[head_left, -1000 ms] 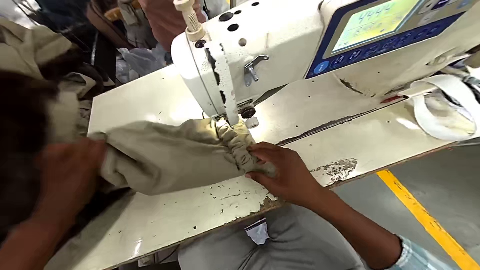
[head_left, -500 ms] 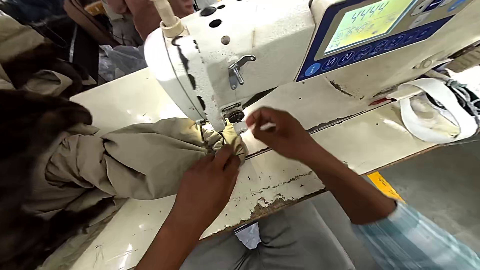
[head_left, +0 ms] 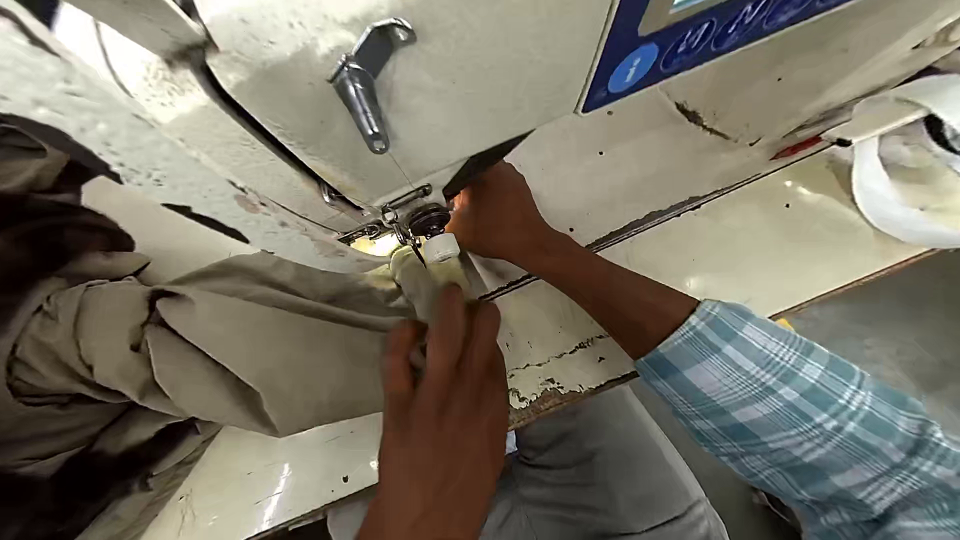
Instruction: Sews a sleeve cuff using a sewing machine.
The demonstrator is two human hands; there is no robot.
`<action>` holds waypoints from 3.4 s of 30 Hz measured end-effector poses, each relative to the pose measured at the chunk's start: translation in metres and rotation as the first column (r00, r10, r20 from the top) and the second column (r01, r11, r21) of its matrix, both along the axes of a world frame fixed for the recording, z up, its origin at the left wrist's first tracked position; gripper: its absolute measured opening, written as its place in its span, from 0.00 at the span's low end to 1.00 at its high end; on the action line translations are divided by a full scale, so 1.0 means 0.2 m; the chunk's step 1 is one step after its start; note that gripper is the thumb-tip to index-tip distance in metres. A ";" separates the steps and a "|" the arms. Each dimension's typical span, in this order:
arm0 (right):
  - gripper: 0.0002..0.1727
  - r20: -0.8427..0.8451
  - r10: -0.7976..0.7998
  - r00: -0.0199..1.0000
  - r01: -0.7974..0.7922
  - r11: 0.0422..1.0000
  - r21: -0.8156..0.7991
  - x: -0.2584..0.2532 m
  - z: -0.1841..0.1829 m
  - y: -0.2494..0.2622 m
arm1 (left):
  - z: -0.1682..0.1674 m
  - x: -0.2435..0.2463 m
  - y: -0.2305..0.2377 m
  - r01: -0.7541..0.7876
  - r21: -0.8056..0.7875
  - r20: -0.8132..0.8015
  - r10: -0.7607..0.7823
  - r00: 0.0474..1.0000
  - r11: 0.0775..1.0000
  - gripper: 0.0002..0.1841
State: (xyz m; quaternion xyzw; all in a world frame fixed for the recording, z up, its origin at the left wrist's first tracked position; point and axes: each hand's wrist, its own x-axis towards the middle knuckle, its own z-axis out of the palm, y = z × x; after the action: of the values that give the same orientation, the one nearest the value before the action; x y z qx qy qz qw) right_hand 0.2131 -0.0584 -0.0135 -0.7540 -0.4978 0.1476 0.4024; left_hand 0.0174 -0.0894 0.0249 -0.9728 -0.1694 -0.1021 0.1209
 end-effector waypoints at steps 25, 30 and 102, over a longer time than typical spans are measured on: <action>0.11 0.067 0.037 0.997 -0.031 0.996 -0.083 -0.21 -0.01 -0.25 | -0.16 -0.04 0.04 0.091 -0.251 0.033 -0.086 0.996 0.964 0.14; 0.08 0.328 0.021 0.945 0.000 0.998 -0.065 -0.26 -0.04 -0.23 | -0.01 -0.07 0.36 0.323 -0.283 -0.080 -0.357 0.931 0.903 0.16; 0.09 0.231 0.009 0.973 -0.016 0.999 0.029 -0.26 -0.06 -0.30 | -0.15 -0.16 0.39 0.207 -0.319 0.161 -0.162 0.974 0.925 0.25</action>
State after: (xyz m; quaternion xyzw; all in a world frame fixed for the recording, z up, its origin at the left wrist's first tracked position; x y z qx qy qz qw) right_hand 0.1605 -0.1192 -0.0264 -0.7567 -0.5479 0.0541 0.3524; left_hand -0.0146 -0.0118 -0.0058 -0.9819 -0.0993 -0.1468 -0.0673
